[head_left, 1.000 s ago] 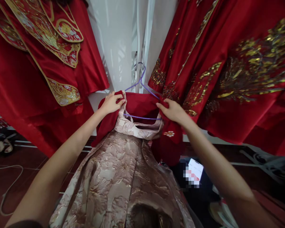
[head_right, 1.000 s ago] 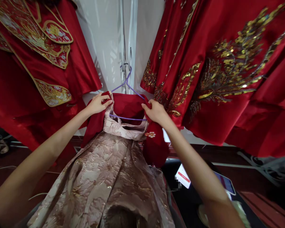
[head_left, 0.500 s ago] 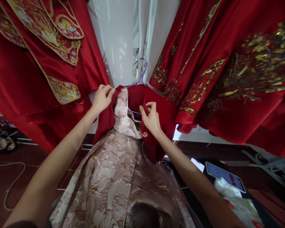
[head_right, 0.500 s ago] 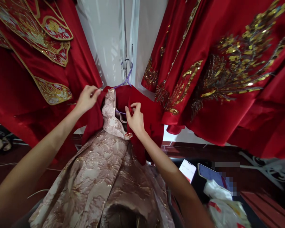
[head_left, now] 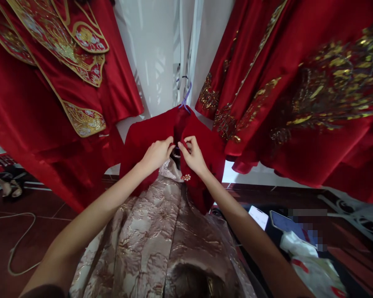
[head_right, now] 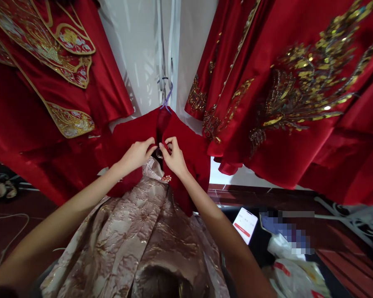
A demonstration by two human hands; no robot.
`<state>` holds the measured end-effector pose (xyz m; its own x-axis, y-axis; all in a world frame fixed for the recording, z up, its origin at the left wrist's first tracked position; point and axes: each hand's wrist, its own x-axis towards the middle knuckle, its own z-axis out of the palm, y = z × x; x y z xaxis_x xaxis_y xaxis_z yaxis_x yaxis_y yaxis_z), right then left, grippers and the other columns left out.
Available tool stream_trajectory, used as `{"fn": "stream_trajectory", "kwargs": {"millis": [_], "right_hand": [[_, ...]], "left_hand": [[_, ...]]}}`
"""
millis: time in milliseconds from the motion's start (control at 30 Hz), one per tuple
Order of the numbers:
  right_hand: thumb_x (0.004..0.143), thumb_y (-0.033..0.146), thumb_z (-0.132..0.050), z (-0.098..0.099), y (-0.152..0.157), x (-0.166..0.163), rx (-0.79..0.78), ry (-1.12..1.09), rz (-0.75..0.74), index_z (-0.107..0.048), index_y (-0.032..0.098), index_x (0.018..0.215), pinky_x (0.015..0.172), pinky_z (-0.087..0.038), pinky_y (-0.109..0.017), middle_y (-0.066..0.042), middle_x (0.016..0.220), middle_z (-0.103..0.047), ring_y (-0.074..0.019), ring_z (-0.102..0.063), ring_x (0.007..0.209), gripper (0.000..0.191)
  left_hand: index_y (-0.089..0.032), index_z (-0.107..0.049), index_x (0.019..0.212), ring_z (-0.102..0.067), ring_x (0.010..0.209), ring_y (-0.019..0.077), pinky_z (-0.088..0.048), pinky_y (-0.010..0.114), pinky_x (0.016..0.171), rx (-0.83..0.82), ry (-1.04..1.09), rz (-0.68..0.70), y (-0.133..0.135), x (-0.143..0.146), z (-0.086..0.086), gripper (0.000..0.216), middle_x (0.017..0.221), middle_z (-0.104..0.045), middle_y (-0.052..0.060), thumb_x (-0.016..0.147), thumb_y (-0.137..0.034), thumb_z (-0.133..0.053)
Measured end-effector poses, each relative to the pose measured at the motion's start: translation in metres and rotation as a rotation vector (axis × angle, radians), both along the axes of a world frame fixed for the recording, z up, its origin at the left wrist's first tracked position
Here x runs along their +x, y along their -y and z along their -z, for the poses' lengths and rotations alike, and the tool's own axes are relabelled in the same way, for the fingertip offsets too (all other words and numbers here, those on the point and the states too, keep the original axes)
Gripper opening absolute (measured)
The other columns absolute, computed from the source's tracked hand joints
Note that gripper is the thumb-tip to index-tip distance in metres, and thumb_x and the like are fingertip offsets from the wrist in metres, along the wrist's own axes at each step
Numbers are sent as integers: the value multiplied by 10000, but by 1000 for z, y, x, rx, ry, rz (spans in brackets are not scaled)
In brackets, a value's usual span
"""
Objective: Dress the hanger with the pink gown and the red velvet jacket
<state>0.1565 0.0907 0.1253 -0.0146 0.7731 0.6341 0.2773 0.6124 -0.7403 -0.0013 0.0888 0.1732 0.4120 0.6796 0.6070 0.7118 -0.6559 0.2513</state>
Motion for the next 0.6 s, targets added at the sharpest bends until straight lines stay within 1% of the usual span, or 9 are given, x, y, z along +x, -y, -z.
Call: {"fn": "stream_trajectory", "kwargs": {"millis": [67,100,167,200,267,367,500,600], "right_hand": [[833,399,-532,4,0,5,3,-42,-34,-392,235,896,650,-437,-227,40,727,-486,-102,-531,660,224],[822,377,-545,5,0,7,8,-57,-50,-402,233,897,679,-450,-231,34,750,-495,-105,-544,696,216],[793,332,-573,9,1,10,15,-80,-86,-425,229,912,706,-467,-233,22,814,-516,-108,-556,749,216],[779,315,-583,10,2,10,7,-85,-112,-437,228,924,683,-473,-225,14,852,-526,-105,-559,750,224],[761,295,-590,13,5,11,-32,-88,-173,-463,222,953,572,-461,-192,-1,920,-540,-91,-554,696,241],[779,316,-571,14,8,12,-91,-101,-232,-497,213,988,419,-396,-157,-17,957,-554,-63,-516,586,244],[786,386,-604,13,11,11,-89,-132,-223,-527,205,970,377,-399,-155,-27,964,-566,-70,-534,596,269],[778,410,-625,11,11,8,-79,-141,-198,-539,205,952,369,-404,-154,-22,926,-572,-68,-537,581,282]], "left_hand": [[-200,-529,914,-614,650,180,-429,273,604,-50,40,-39,-3,2,19,135,719,-619,27,864,-320,-492],[-202,-527,911,-621,679,178,-441,271,622,-66,88,-36,-5,2,25,120,747,-627,24,840,-298,-524],[-205,-528,916,-632,761,169,-467,265,681,-97,177,24,-6,1,31,157,822,-646,16,776,-237,-591],[-208,-532,931,-634,809,164,-475,265,722,-108,209,62,-6,1,32,201,868,-655,14,746,-198,-608],[-213,-538,991,-630,879,158,-477,275,797,-113,260,109,-3,1,36,287,946,-662,13,722,-140,-604],[-218,-536,1049,-630,895,152,-473,291,837,-90,360,100,2,2,43,319,976,-663,16,744,-139,-584],[-200,-538,946,-629,844,140,-481,271,785,-55,489,70,2,3,49,216,913,-654,12,743,-182,-612],[-193,-550,865,-630,807,130,-489,262,765,-106,470,96,-2,3,47,139,874,-656,5,739,-179,-610]]}}
